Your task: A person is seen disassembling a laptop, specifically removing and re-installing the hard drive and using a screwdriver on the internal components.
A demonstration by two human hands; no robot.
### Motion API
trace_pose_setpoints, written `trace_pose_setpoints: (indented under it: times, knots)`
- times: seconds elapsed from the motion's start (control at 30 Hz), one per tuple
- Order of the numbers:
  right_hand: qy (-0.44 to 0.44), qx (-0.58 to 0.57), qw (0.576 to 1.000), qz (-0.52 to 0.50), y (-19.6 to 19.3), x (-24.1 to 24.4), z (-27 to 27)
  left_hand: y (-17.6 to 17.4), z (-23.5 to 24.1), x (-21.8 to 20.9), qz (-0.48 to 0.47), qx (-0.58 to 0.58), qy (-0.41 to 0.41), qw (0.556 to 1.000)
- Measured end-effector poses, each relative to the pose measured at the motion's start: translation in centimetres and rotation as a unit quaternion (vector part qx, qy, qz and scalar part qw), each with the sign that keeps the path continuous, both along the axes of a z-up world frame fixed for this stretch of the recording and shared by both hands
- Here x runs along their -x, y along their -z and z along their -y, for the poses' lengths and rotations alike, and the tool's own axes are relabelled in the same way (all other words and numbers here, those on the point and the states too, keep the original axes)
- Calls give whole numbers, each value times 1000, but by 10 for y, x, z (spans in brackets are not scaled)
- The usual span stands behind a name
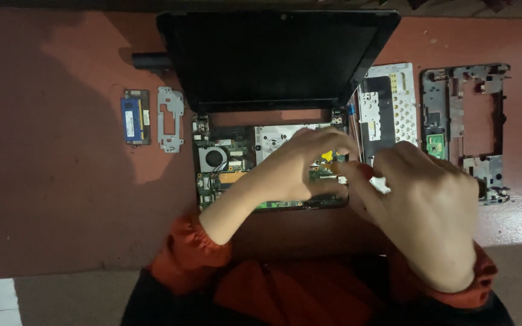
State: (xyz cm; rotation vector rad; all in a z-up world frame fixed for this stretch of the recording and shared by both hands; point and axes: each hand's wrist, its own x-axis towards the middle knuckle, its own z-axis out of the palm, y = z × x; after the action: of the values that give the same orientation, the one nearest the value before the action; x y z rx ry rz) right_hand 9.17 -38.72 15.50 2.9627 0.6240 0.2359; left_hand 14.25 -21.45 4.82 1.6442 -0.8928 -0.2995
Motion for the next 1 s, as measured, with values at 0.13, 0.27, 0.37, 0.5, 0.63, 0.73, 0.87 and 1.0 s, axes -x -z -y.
trace_pose_setpoints:
  times: [0.13,0.27,0.37,0.5,0.63,0.73,0.87,1.0]
  knots:
    - [23,32,999,7,-7,1,2,10,2,-2,16,32,-46,998]
    - [-96,-108,982,-124,-19,-3,8,15,-3,-8,51,-4,13,999]
    - [-108,-107,982,-115,-12,-5,7,15,-6,-7,44,-9,42,998]
    - [-4,10,1000,3,6,-4,4,10,-4,-1,98,-43,-40,993]
    - [38,20,999,-4,4,2,2,4,3,-1,83,-26,-74,993]
    - [24,79,997,5,-11,5,10,6,-1,-5,80,-3,-48,996]
    - [-94,-70,987,-112,-14,2,12,-4,-5,-8,6,-21,22,1000]
    - [-51,-82,991,-88,-16,-2,0,20,-6,-3,46,15,44,998]
